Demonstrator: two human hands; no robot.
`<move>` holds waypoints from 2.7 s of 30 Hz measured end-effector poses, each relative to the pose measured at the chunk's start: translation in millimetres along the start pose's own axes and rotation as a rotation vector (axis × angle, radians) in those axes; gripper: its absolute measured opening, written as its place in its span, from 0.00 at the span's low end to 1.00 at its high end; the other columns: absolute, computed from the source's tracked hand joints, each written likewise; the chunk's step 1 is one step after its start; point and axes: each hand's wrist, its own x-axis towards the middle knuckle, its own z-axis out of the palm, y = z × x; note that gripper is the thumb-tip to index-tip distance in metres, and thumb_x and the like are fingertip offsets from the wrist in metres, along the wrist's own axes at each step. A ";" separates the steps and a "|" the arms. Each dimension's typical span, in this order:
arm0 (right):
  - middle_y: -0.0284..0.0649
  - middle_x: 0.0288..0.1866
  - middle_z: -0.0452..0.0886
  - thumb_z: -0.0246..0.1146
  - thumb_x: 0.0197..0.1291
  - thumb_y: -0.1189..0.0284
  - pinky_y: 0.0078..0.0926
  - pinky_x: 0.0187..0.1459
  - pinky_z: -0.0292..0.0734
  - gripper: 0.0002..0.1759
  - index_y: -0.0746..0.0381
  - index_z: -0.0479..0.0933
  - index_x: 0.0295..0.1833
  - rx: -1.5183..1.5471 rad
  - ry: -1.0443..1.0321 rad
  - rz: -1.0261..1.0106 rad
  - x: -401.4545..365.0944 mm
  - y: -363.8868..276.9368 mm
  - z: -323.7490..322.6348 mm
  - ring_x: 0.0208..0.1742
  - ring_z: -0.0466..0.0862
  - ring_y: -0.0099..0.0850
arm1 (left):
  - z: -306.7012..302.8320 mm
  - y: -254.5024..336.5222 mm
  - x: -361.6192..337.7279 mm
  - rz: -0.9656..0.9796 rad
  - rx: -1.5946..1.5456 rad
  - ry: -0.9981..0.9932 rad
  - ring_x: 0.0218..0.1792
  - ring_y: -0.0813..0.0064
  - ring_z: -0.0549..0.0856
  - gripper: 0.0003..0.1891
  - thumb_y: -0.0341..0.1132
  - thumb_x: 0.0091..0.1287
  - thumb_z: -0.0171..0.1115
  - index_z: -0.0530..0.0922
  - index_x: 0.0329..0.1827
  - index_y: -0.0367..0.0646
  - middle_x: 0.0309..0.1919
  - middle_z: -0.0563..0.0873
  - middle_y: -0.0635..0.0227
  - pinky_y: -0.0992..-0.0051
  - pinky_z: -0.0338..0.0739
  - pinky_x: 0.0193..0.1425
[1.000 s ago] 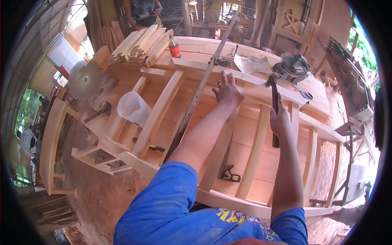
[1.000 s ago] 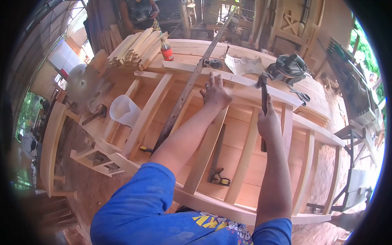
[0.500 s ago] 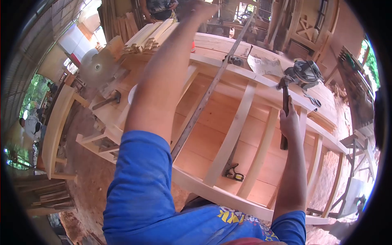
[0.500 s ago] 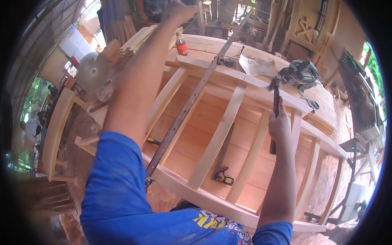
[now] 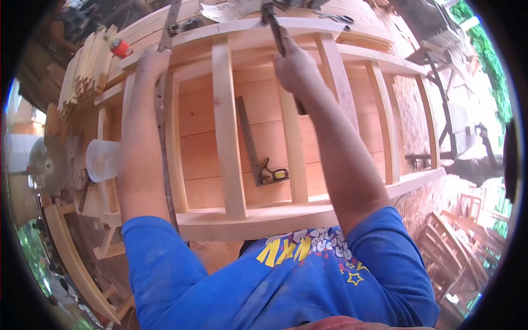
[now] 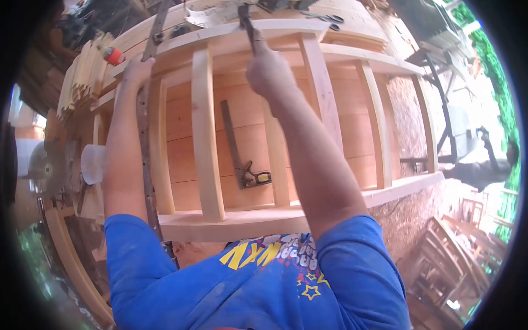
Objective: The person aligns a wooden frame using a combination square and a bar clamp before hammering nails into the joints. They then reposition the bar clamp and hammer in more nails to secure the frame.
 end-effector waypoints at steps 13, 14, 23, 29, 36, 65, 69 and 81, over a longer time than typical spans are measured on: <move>0.67 0.53 0.86 0.58 0.73 0.63 0.55 0.63 0.79 0.43 0.55 0.49 0.89 0.018 -0.004 0.020 -5.8 -2.6 14.5 0.57 0.86 0.63 | -6.9 15.8 -14.5 -0.101 -0.232 -0.122 0.36 0.59 0.94 0.19 0.41 0.74 0.56 0.83 0.58 0.37 0.37 0.93 0.51 0.57 0.85 0.52; 0.64 0.47 0.87 0.63 0.71 0.63 0.50 0.50 0.83 0.42 0.51 0.57 0.88 0.059 0.120 -0.045 -1.2 6.3 23.9 0.47 0.89 0.57 | -6.7 15.2 -13.6 -0.096 -0.208 -0.136 0.39 0.57 0.94 0.20 0.41 0.72 0.55 0.84 0.57 0.36 0.38 0.93 0.50 0.57 0.84 0.55; 0.30 0.30 0.78 0.59 0.78 0.72 0.19 0.26 0.74 0.36 0.63 0.57 0.87 0.494 0.108 -0.239 -48.0 -124.7 -70.2 0.23 0.76 0.18 | -7.2 15.1 -6.9 -0.066 -0.126 -0.187 0.33 0.66 0.92 0.17 0.39 0.72 0.56 0.82 0.52 0.34 0.38 0.93 0.56 0.61 0.85 0.47; 0.44 0.27 0.84 0.59 0.77 0.62 0.35 0.34 0.81 0.19 0.65 0.75 0.61 0.372 0.399 -0.472 -10.7 -117.8 -47.8 0.27 0.85 0.35 | -14.4 14.8 -10.3 -0.031 -0.120 -0.167 0.39 0.57 0.92 0.17 0.37 0.70 0.57 0.85 0.50 0.33 0.41 0.92 0.49 0.58 0.84 0.51; 0.43 0.37 0.85 0.61 0.76 0.64 0.31 0.37 0.80 0.27 0.59 0.72 0.77 0.220 0.139 -0.436 7.7 -69.0 2.9 0.31 0.83 0.29 | -10.4 16.8 -0.3 -0.072 -0.076 -0.160 0.61 0.48 0.88 0.22 0.35 0.65 0.57 0.85 0.58 0.32 0.55 0.90 0.43 0.55 0.79 0.69; 0.60 0.51 0.88 0.57 0.79 0.64 0.42 0.47 0.83 0.37 0.50 0.55 0.89 0.281 0.321 -0.546 -5.4 -68.5 10.8 0.42 0.89 0.54 | -9.1 22.0 -14.7 -0.194 -0.203 -0.164 0.61 0.50 0.89 0.21 0.36 0.67 0.57 0.88 0.58 0.36 0.56 0.90 0.47 0.54 0.82 0.65; 0.63 0.47 0.87 0.58 0.78 0.64 0.43 0.45 0.83 0.37 0.47 0.55 0.89 0.111 0.049 -0.382 7.2 -49.1 19.5 0.40 0.89 0.53 | -15.4 27.7 -17.8 -0.186 -0.204 -0.149 0.59 0.48 0.90 0.21 0.36 0.67 0.57 0.88 0.57 0.36 0.54 0.91 0.46 0.55 0.83 0.65; 0.63 0.49 0.87 0.59 0.75 0.65 0.50 0.52 0.81 0.35 0.51 0.63 0.85 0.034 0.020 -0.360 25.2 -46.7 25.0 0.48 0.88 0.59 | -14.0 21.6 -11.0 -0.137 -0.177 -0.185 0.60 0.49 0.89 0.21 0.37 0.66 0.59 0.88 0.58 0.38 0.56 0.91 0.46 0.55 0.83 0.64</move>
